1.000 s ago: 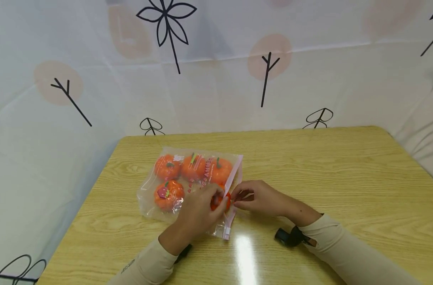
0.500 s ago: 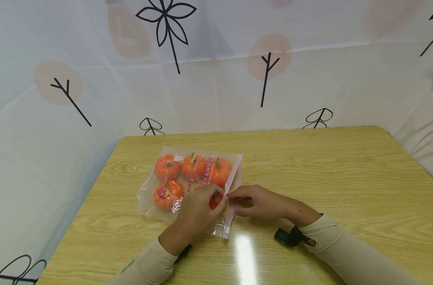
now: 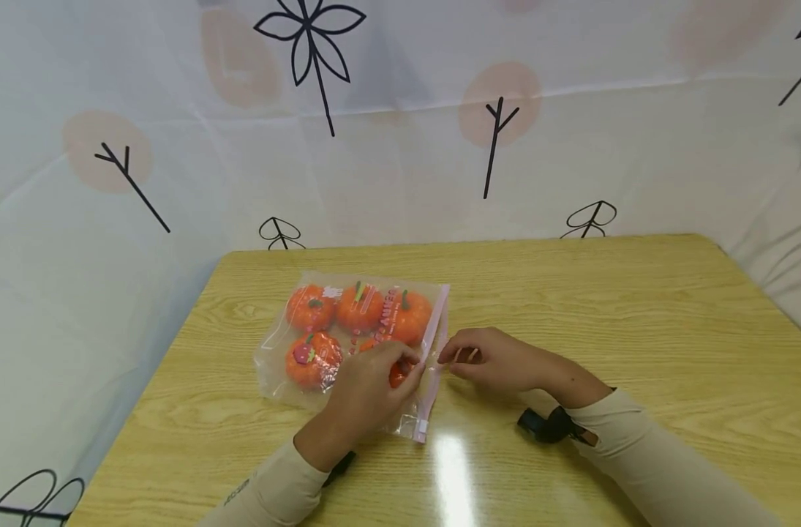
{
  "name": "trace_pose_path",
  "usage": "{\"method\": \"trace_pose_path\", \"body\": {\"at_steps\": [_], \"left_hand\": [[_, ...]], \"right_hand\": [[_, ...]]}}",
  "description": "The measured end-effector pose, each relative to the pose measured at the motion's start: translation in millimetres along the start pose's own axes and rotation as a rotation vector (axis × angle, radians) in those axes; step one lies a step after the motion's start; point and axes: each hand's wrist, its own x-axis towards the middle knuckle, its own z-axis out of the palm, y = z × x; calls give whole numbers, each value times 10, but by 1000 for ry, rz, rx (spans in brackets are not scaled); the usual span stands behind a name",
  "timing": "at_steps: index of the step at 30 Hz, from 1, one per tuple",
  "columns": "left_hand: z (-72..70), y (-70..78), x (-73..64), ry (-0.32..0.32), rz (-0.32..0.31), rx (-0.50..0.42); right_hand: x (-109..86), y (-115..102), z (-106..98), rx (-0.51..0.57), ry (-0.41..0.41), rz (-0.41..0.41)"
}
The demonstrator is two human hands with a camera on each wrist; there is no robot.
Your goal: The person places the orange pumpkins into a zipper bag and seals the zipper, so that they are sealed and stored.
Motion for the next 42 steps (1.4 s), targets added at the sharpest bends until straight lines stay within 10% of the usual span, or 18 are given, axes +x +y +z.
{"method": "trace_pose_path", "body": {"at_steps": [28,42], "left_hand": [[25,-24,-19,-145,13,83],[19,-32,-33,-172,37,104]], "right_hand": [[15,-22,140,277,-328,79],[30,-107,291,397,-332,130]]}}
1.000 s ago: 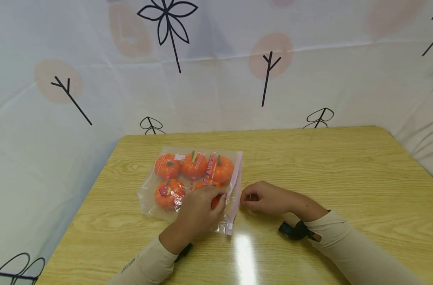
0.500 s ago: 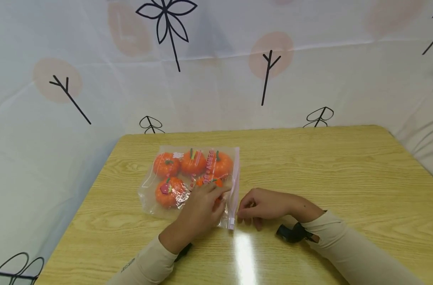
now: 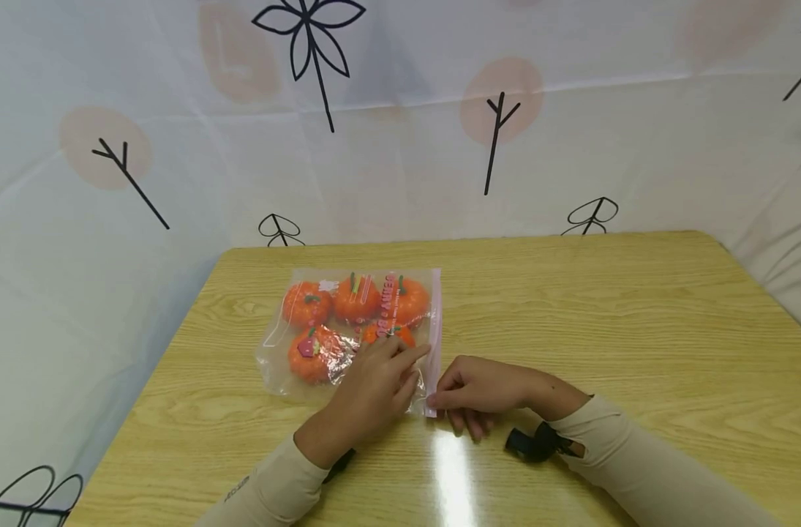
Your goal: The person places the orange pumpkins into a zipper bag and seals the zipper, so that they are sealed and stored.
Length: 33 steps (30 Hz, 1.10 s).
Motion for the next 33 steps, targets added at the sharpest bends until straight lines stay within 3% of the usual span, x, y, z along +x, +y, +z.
{"method": "trace_pose_path", "body": {"at_steps": [6,14,20,26,33], "left_hand": [[10,11,5,33,-9,-11],[-15,18,24,161,3,-40],[-19,29,23,165,6,-30],[-8,29,18,145,47,35],[3,7,20,173,94,55]], "right_hand": [[-5,18,-25,5,30,-18],[12,15,-50,46,98,3],[20,4,-69,94,182,50],[12,9,-105,137,229,39],[12,14,-125,182,269,26]]}}
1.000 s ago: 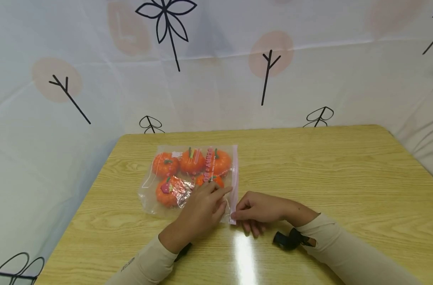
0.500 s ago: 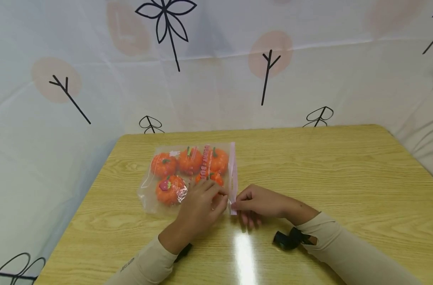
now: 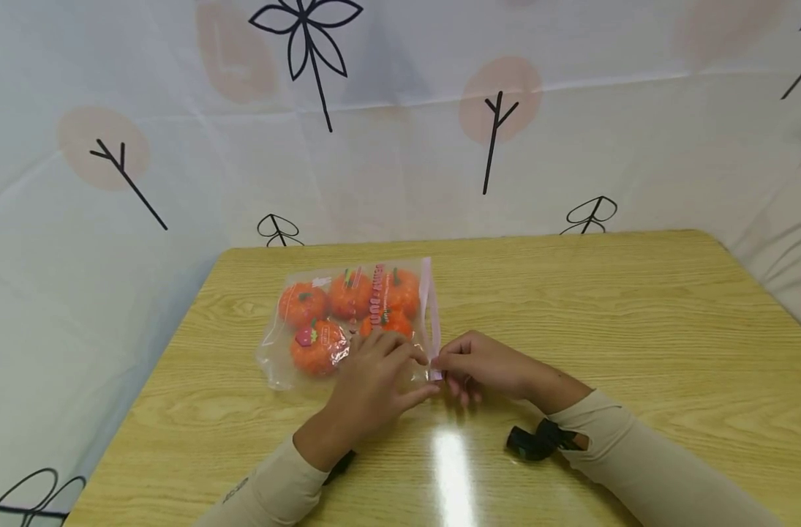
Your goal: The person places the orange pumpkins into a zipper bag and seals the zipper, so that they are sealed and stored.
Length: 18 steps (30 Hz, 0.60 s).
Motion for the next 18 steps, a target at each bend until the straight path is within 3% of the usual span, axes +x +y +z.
{"method": "trace_pose_path", "body": {"at_steps": [7,18], "left_hand": [[9,-3,3,34,3,-41],[26,-10,-4,55,15,-5]], "right_hand": [[-4,-14,7,61,-8,5],[1,-12,25,84,-4,23]]}}
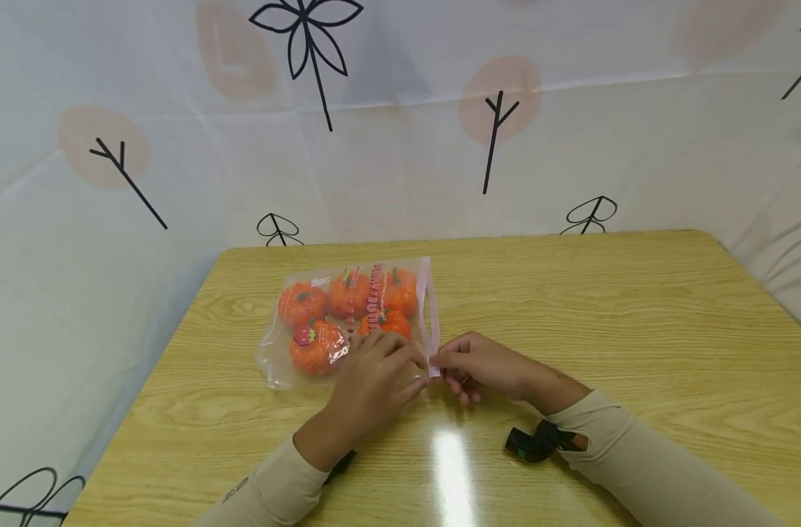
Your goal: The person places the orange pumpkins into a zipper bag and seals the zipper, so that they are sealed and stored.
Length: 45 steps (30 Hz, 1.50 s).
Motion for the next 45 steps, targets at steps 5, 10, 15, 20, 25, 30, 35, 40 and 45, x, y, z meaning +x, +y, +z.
{"method": "trace_pose_path", "body": {"at_steps": [5,10,15,20,25,30,35,40,45], "left_hand": [[-2,0,1,21,13,9],[-6,7,7,43,18,2],[-8,9,6,49,18,3],[-22,19,13,52,24,12],[-33,21,19,61,31,3],[-33,17,21,67,38,1],[-26,6,22,61,63,19],[-29,7,21,55,72,17],[-39,10,24,51,72,13]], "right_hand": [[8,6,-1,26,-11,0],[13,7,1,40,-25,-10],[15,1,6,63,-32,-10],[14,-10,6,86,-29,3],[23,5,-1,94,-29,2],[24,5,7,103,-19,4],[22,5,15,121,-19,-8],[24,11,17,132,-26,-23],[27,12,19,135,-24,-29]]}}
